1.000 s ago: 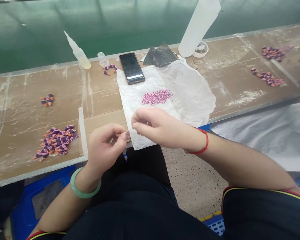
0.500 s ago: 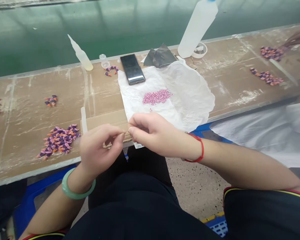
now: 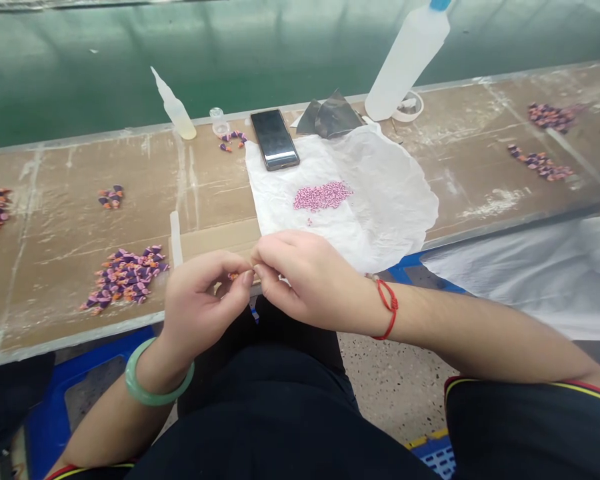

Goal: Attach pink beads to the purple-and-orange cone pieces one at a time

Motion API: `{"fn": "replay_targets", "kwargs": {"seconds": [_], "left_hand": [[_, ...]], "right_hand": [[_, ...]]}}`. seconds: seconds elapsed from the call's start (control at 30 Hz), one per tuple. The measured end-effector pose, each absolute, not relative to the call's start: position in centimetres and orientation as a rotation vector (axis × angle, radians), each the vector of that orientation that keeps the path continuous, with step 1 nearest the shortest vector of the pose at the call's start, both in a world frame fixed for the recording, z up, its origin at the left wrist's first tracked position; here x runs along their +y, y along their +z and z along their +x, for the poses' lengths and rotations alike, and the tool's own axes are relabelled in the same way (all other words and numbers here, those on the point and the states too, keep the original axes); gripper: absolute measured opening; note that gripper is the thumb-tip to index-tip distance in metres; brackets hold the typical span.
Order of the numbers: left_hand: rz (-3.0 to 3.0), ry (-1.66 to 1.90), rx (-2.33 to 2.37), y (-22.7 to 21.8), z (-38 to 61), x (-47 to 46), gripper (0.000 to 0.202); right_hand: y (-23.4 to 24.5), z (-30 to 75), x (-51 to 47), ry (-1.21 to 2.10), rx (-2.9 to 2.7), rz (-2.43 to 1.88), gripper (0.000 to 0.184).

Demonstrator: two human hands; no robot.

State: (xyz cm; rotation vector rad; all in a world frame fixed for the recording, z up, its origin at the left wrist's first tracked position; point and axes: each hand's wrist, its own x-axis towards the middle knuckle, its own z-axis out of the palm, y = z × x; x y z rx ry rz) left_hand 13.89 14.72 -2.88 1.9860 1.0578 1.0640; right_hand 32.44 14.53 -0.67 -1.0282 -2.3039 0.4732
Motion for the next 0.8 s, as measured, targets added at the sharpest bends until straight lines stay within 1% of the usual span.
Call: {"fn": "replay_targets", "kwargs": {"seconds": [0.17, 0.47, 0.6, 0.7, 0.8], "left_hand": [[1.907, 1.041, 1.041, -2.9, 13.3, 14.8, 0.016], [1.737, 0.988, 1.042, -2.8, 11.4, 15.1, 0.016], [1.519, 1.058, 1.088, -3.4, 8.9, 14.5, 0.013], [1.309, 1.123, 1.157, -4.4, 6.9, 13.6, 0.01], [1.158, 1.164, 1.165, -5.6, 5.7, 12.9, 0.012]], "right_hand": [[-0.4, 32.0, 14.7, 0.605, -2.243, -1.071, 0.014], [0.1, 30.7, 15.5, 0.684, -2.283, -1.055, 0.015], [-0.5, 30.1, 16.5, 0.595, -2.362, -1.006, 0.016], [-1.8, 29.6, 17.7, 0.437, -2.506, -0.921, 0.016], [-3.0, 28.7, 19.1, 0.26, -2.721, -0.924, 0.019]]}}
